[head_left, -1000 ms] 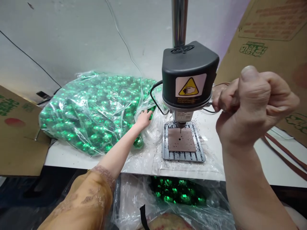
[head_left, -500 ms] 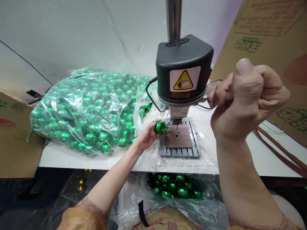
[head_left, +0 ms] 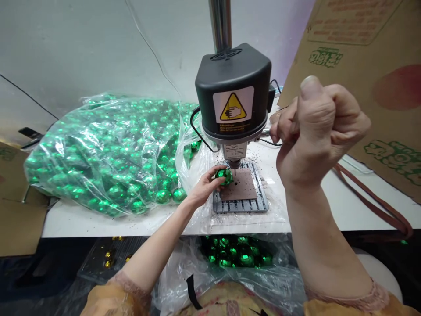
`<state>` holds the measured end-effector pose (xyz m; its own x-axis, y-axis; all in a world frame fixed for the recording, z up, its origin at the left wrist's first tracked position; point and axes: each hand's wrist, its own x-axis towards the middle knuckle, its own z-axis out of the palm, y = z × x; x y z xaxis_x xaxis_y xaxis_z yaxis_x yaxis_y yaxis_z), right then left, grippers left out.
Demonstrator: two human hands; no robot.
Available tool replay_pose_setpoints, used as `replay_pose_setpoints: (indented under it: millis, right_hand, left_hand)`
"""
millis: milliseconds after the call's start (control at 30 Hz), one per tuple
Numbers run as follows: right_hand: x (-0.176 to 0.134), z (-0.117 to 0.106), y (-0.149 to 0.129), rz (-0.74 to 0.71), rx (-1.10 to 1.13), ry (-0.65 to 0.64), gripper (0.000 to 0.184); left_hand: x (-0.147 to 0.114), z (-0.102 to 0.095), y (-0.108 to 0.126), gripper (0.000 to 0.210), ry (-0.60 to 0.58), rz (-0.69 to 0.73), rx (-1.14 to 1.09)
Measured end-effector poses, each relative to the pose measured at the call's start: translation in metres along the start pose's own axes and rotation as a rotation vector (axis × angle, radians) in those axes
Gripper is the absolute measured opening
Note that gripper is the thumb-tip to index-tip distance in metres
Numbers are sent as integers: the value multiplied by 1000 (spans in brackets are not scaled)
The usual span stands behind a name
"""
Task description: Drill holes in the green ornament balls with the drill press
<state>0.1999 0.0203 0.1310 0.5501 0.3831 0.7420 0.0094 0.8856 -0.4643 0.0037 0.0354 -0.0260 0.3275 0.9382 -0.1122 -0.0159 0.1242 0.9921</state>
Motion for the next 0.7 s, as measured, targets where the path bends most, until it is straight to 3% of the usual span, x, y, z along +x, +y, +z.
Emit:
replay_pose_setpoints:
  millis: [167, 400, 700]
  right_hand:
    - [0, -1, 0, 4, -18, -13, 43]
    - [-2, -2, 0, -13, -55, -20, 47]
    - [-2, -4, 1, -22, -97, -33, 46]
  left_hand:
    - [4, 4, 1, 64, -41, 31, 76]
    - [12, 9, -7, 63, -33, 62, 179]
    - [8, 26, -17, 58, 122, 233, 433]
